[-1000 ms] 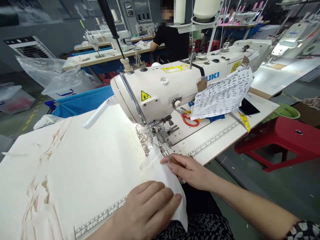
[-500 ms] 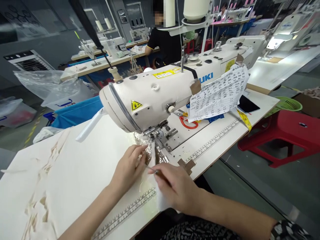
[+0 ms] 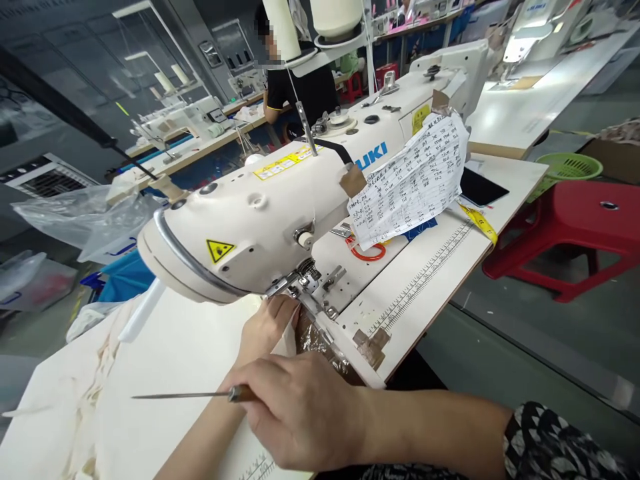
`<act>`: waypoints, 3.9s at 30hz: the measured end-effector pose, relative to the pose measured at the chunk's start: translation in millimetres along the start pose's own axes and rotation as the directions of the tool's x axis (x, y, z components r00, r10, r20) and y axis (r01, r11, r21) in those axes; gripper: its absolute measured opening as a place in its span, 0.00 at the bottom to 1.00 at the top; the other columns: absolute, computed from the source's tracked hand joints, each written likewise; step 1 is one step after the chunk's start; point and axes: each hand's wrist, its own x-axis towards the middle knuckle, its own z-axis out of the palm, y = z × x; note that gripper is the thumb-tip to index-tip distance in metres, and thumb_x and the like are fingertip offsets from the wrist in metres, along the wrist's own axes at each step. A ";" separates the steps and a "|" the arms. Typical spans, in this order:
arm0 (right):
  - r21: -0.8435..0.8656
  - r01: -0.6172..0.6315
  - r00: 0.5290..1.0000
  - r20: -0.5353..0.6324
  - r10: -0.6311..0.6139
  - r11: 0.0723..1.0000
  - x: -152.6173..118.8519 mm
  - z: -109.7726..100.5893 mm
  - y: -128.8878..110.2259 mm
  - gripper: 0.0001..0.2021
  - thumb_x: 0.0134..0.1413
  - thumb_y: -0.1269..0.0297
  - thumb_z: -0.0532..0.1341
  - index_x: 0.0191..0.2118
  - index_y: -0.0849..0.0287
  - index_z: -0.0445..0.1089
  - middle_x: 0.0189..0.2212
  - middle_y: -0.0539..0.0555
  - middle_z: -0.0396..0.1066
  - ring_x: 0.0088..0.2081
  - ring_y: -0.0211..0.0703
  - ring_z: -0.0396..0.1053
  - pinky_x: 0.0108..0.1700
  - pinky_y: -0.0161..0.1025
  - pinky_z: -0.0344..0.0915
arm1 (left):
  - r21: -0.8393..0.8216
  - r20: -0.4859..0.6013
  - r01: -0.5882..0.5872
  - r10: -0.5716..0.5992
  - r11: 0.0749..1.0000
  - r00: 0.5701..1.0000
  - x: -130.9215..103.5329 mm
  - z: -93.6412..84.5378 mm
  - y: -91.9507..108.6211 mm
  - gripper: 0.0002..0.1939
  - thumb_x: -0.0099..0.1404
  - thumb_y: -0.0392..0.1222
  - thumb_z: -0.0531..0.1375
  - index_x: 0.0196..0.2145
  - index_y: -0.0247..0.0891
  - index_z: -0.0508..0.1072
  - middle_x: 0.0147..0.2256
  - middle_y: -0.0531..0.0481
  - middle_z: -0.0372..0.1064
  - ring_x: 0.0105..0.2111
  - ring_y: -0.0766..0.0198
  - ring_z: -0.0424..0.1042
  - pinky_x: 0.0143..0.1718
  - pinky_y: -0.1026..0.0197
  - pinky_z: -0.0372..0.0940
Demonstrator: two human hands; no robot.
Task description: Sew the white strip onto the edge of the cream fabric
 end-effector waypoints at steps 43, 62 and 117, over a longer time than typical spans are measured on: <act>-0.493 -0.304 0.944 -0.039 0.328 0.815 -33.8 -21.1 66.0 0.13 0.65 0.73 0.52 0.53 0.64 0.65 0.34 0.57 0.75 0.33 0.51 0.75 0.28 0.45 0.66 | -0.271 0.134 0.391 -0.368 0.879 0.920 6.4 1.2 -6.5 0.15 0.61 0.47 0.54 0.38 0.40 0.78 0.34 0.49 0.79 0.28 0.60 0.75 0.27 0.62 0.67; -0.494 -0.316 0.936 -0.026 0.350 0.810 -33.0 -22.6 64.0 0.12 0.66 0.70 0.51 0.51 0.63 0.66 0.34 0.57 0.75 0.33 0.49 0.75 0.28 0.43 0.66 | -0.357 0.099 0.453 -0.450 0.817 0.888 2.2 1.6 -8.4 0.11 0.64 0.47 0.58 0.33 0.41 0.79 0.33 0.52 0.79 0.28 0.62 0.75 0.27 0.64 0.67; -0.567 -0.223 0.956 0.034 0.292 0.793 -94.1 -40.4 20.7 0.17 0.62 0.78 0.47 0.52 0.64 0.66 0.37 0.59 0.78 0.33 0.48 0.78 0.30 0.39 0.74 | -0.007 0.105 0.126 -0.125 0.992 0.987 -22.3 -16.0 54.3 0.25 0.71 0.39 0.46 0.61 0.26 0.63 0.59 0.34 0.62 0.61 0.46 0.60 0.60 0.45 0.63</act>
